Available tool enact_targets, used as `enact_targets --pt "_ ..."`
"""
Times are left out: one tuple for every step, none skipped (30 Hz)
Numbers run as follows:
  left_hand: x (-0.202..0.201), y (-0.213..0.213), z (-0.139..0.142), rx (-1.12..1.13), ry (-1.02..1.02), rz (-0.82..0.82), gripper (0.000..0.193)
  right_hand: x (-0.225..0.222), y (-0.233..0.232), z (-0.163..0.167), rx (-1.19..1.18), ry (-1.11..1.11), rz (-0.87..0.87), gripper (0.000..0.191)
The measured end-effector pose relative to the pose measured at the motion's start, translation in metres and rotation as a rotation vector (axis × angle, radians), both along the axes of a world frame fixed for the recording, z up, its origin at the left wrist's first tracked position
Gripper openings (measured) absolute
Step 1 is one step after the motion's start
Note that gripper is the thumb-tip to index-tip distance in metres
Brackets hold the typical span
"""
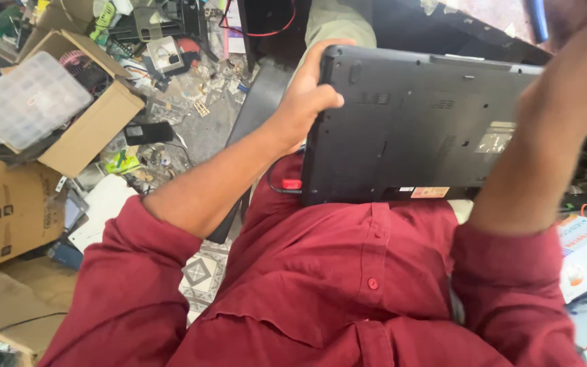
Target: The person closes a laptop resting on their lap, flips it over, removes and wipes the battery with a cloth, reinstalls the battery, and uses a screwdriver to unscrew and pry at the laptop's bottom panel.
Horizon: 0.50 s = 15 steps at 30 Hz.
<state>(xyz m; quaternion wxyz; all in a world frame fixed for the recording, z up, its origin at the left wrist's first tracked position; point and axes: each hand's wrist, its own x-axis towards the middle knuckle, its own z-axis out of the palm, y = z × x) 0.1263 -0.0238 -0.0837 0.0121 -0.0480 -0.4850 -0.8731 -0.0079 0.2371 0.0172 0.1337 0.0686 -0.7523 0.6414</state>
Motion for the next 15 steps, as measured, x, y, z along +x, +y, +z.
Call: enact_targets --pt "0.004 -0.002 -0.002 -0.017 0.008 -0.002 0.072 0.03 -0.01 -0.007 -0.1 0.035 0.069 0.034" --pt "0.008 -0.004 -0.002 -0.036 0.019 -0.006 0.076 0.06 -0.021 -0.015 -0.127 0.096 0.138 0.035" --pt "0.012 -0.005 -0.001 -0.054 0.031 -0.011 0.08 0.087 -0.031 -0.022 -0.155 0.145 0.193 0.037" --pt "0.015 -0.006 0.0 -0.061 0.061 -0.022 0.082 0.112 -0.041 -0.029 -0.122 0.217 0.257 0.038" --pt "0.019 -0.008 0.001 -0.066 0.091 -0.033 0.083 0.128 -0.051 -0.032 0.004 0.381 0.313 0.04" --pt "0.022 -0.009 0.002 -0.068 0.12 -0.043 0.084 0.14 -0.059 -0.033 0.143 0.558 0.345 0.042" --pt "0.026 -0.009 0.004 -0.062 0.138 -0.059 0.085 0.148 -0.067 -0.033 0.284 0.753 0.333 0.042" --pt "0.029 -0.01 0.004 -0.055 0.158 -0.071 0.086 0.153 -0.073 -0.031 0.292 0.745 0.34 0.042" --pt "0.031 -0.01 0.006 -0.051 0.179 -0.082 0.087 0.156 -0.079 -0.027 0.297 0.739 0.348 0.041" --pt "0.033 -0.012 0.006 -0.076 0.218 -0.082 0.087 0.157 -0.084 -0.024 0.302 0.733 0.358 0.04" --pt "0.035 -0.013 0.007 -0.1 0.255 -0.082 0.087 0.157 -0.087 -0.02 0.327 0.74 0.359 0.041" --pt "0.036 -0.015 0.006 -0.124 0.288 -0.082 0.087 0.157 -0.092 -0.019 0.351 0.743 0.361 0.041" --pt "0.036 -0.016 0.007 -0.123 0.296 -0.086 0.086 0.158 -0.094 -0.017 0.373 0.744 0.363 0.041" --pt "0.036 -0.017 0.006 -0.123 0.305 -0.089 0.084 0.157 -0.096 -0.017 0.404 0.765 0.347 0.041" --pt "0.035 -0.019 0.005 -0.123 0.313 -0.093 0.082 0.158 -0.098 -0.018 0.434 0.787 0.33 0.041"
